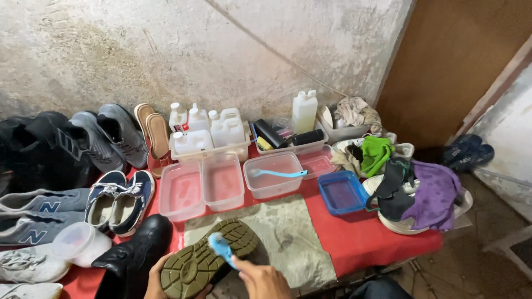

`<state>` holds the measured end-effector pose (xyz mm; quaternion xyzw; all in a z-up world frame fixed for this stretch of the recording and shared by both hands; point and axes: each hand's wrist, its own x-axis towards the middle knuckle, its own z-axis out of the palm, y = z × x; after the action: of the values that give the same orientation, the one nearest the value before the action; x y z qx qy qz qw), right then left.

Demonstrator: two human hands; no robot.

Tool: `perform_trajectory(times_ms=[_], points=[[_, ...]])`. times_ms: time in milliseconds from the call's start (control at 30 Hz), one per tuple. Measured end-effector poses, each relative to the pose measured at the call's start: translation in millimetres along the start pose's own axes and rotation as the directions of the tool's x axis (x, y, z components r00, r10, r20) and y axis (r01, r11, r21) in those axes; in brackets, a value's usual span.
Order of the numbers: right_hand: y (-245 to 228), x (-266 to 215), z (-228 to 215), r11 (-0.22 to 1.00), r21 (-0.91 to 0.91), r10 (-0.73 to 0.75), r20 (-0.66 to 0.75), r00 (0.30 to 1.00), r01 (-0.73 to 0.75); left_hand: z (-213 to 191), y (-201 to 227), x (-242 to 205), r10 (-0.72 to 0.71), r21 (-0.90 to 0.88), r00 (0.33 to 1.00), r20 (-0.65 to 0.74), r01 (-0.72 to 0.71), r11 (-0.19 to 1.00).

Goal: The person scrubs the sole of a black shoe using a blue toothbrush and water from a container. They repeatedly dip the brush into the water and scrub different sections of the shoe's sole.

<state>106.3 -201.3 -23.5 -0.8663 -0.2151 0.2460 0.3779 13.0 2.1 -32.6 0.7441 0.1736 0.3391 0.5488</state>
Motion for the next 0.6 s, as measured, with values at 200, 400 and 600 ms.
perform_trajectory(times_ms=[200, 400, 600], points=[[12, -5, -8, 0.998, -0.015, 0.062, -0.103, 0.993, -0.064, 0, 35, -3, -0.040, 0.185, 0.996, -0.073, 0.053, 0.981], [65, 7, 11, 0.996, 0.080, 0.048, -0.179, 0.983, -0.034, -20, 16, -3, -0.175, 0.365, 0.985, 0.004, 0.161, 0.917], [50, -7, 6, 0.985, 0.136, 0.116, -0.069, 0.991, -0.106, -21, 17, -11, -0.207, 0.367, 0.975, -0.076, 0.221, 0.904]])
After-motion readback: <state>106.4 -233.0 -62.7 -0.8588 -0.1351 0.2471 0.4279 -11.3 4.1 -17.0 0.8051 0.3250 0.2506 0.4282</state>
